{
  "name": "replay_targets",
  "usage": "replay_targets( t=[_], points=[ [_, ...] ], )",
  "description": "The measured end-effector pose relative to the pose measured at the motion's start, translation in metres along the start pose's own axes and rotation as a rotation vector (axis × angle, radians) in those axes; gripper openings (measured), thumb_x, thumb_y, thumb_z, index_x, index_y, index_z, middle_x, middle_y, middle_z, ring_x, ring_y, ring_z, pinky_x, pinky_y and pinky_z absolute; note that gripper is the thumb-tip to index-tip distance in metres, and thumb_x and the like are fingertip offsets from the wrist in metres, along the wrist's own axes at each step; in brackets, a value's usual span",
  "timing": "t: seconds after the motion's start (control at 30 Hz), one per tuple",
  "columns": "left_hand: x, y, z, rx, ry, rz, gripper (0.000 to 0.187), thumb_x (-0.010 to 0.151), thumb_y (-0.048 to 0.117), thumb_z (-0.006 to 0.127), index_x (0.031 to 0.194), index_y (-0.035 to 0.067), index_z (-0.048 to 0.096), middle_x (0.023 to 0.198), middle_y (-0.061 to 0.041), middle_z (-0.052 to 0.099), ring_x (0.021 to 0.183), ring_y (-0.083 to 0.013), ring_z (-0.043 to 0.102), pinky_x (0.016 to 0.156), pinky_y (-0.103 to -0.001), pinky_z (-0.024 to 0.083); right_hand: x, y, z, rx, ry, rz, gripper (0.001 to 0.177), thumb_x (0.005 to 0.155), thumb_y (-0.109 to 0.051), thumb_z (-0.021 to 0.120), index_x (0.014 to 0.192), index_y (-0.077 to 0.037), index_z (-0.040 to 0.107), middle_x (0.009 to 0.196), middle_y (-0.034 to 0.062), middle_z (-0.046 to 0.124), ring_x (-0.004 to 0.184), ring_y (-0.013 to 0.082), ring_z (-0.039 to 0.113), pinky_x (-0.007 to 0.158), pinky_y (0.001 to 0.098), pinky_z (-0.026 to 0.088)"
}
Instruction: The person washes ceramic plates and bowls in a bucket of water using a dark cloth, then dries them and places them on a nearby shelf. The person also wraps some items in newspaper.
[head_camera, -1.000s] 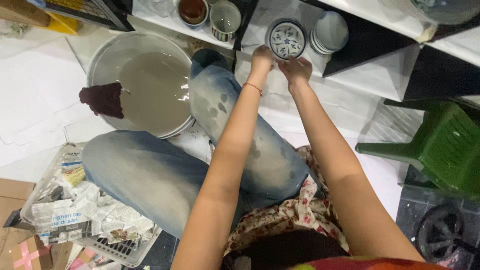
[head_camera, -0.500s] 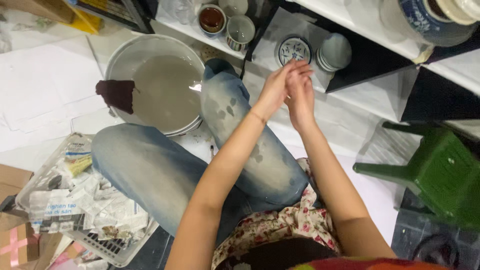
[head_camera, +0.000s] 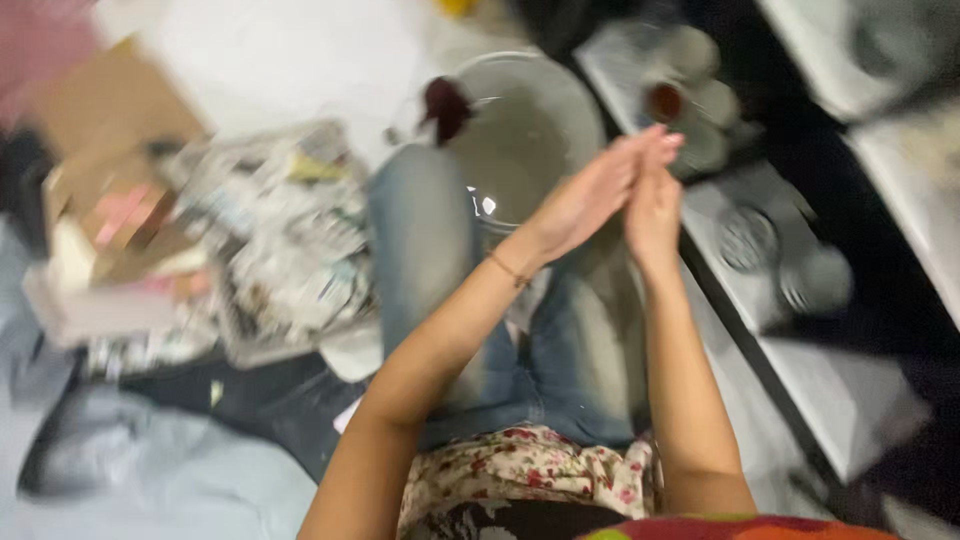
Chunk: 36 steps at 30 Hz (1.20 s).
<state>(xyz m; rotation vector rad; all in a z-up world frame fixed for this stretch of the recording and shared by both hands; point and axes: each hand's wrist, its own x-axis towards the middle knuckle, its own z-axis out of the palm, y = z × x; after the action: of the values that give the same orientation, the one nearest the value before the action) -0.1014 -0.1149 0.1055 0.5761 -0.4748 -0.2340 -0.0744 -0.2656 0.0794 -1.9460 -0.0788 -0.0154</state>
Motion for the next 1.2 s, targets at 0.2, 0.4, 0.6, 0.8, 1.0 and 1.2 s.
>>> replay_targets(
  t=[0.2,0.4,0.6,0.8,1.0,1.2],
  points=[
    [-0.021,0.037,-0.039,0.291,0.295,0.091,0.061,0.115,0.037,0.046,0.166,0.006,0.033,0.165,-0.010,0.045,0.153,-0.0241,0.044,0.124,-0.042,0.040,0.025,-0.038,0.071,0.207,-0.346,-0.200,0.063,0.114,-0.050,0.030,0.121,0.000,0.068,0.112,0.0055,0.073,0.101,0.0136,0.070,0.086,0.0262,0.057],
    [-0.087,0.079,-0.113,0.556,0.507,0.332,0.044,0.115,0.034,0.047,0.149,0.009,0.059,0.165,-0.004,0.045,0.138,-0.0226,0.059,0.111,-0.036,0.055,0.037,-0.095,0.141,0.237,-0.531,-0.181,0.028,0.112,-0.027,0.053,0.126,-0.003,0.052,0.109,0.0088,0.066,0.089,0.0151,0.069,0.074,0.0301,0.059],
    [-0.218,0.106,-0.198,1.530,1.505,0.197,0.053,0.091,0.009,0.070,0.143,0.011,0.058,0.141,-0.011,0.061,0.132,-0.0317,0.058,0.112,-0.045,0.051,0.024,-0.151,0.201,0.098,-0.895,-0.247,0.019,0.115,-0.017,0.051,0.124,-0.002,0.058,0.119,0.0111,0.070,0.098,0.0140,0.069,0.084,0.0268,0.057],
    [-0.313,0.086,-0.259,2.159,1.499,-0.242,0.066,0.056,0.026,0.084,0.114,0.002,0.060,0.124,-0.024,0.063,0.133,-0.0490,0.049,0.105,-0.059,0.038,0.003,-0.177,0.262,-0.359,-1.121,-0.305,0.025,0.106,-0.018,0.059,0.128,-0.006,0.065,0.101,0.0121,0.074,0.089,0.0173,0.069,0.079,0.0318,0.053],
    [-0.342,0.111,-0.276,1.648,1.662,-0.283,0.027,0.094,0.021,0.065,0.115,0.004,0.066,0.094,-0.019,0.072,0.093,-0.0366,0.069,0.094,-0.049,0.050,0.002,-0.165,0.284,-0.222,-1.212,-0.354,0.025,0.104,-0.019,0.059,0.124,-0.005,0.062,0.117,0.0100,0.072,0.103,0.0177,0.072,0.085,0.0309,0.055],
    [-0.338,0.138,-0.273,1.119,1.725,0.273,0.046,0.109,0.027,0.048,0.145,-0.002,0.053,0.119,-0.033,0.060,0.108,-0.0408,0.061,0.100,-0.046,0.049,-0.005,-0.136,0.304,-0.013,-1.094,-0.430,0.052,0.104,-0.023,0.067,0.141,0.004,0.042,0.140,0.0173,0.052,0.126,0.0272,0.055,0.096,0.0363,0.054]
  ],
)
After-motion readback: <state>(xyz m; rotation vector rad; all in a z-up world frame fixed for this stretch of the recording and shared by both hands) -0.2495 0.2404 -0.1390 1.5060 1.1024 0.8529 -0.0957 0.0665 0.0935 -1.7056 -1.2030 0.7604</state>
